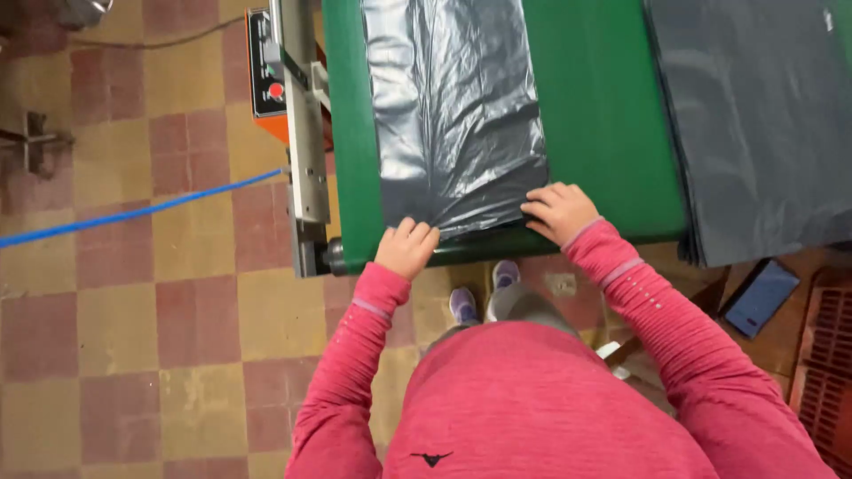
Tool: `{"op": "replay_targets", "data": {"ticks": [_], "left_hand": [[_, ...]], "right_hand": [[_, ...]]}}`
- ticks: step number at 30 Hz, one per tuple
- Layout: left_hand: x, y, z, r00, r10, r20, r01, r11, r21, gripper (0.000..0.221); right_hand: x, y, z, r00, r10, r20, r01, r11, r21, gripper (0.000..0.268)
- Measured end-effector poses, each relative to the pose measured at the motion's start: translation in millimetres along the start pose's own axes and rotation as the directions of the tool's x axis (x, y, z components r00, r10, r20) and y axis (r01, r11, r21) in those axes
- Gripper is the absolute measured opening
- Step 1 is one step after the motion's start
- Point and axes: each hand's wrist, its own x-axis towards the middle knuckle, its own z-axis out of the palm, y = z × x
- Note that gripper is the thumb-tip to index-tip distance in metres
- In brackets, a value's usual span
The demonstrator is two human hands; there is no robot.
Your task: Folding black plastic bags into small rectangles and placing them in a collection basket.
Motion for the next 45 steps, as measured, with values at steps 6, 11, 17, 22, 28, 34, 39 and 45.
{"op": "replay_targets", "data": {"ticks": [6, 11, 17, 22, 28, 34, 39, 45], "left_hand": [[18.8, 9.1, -45.7, 0.98, -0.054, -0.191, 0.042, 0.997, -0.065, 0.05], [-5.1, 25.7, -68.0, 0.999, -0.037, 0.031, 0.041, 0.987, -0.153, 0.024], [87.6, -5.7, -144.9, 0.975, -0.026, 0.222, 0.184, 0.655, -0.733, 0.021], [207.7, -111.4, -60.1, 0.974, -0.186, 0.133, 0.219, 0.594, -0.774, 0.022], [288.4, -223.4, 107.4, 0.871, -0.448, 0.2, 0.479, 0.69, -0.542, 0.029], [308.9, -200.2, 83.5, 0.828, -0.535, 0.17, 0.56, 0.766, -0.316, 0.034], [279.6, -129.7, 46.4, 0.881, -0.466, 0.077, 0.428, 0.718, -0.549, 0.046], [201.5, -124.6, 73.9, 0.564, -0.244, 0.789, 0.133, -0.916, -0.379, 0.108]], "right_hand": [[2.0, -1.9, 0.7, 0.99, -0.072, -0.124, 0.062, 0.995, -0.082, 0.02], [-16.7, -1.2, -29.1, 0.975, 0.06, 0.212, -0.074, 0.996, 0.058, 0.011], [-1.2, 57.2, -68.2, 0.94, 0.21, 0.27, -0.33, 0.764, 0.555, 0.02], [115.3, 159.3, -63.6, 0.889, 0.414, 0.196, -0.437, 0.636, 0.636, 0.019], [231.8, 277.5, 42.3, 0.942, 0.326, -0.078, -0.253, 0.843, 0.475, 0.027], [274.9, 262.4, 49.7, 0.95, 0.308, 0.046, -0.31, 0.948, 0.075, 0.052], [282.3, 240.8, 44.1, 0.873, 0.411, 0.265, -0.438, 0.898, 0.05, 0.026], [190.6, 141.8, -45.7, 0.976, 0.102, -0.192, -0.049, 0.964, 0.263, 0.03]]}}
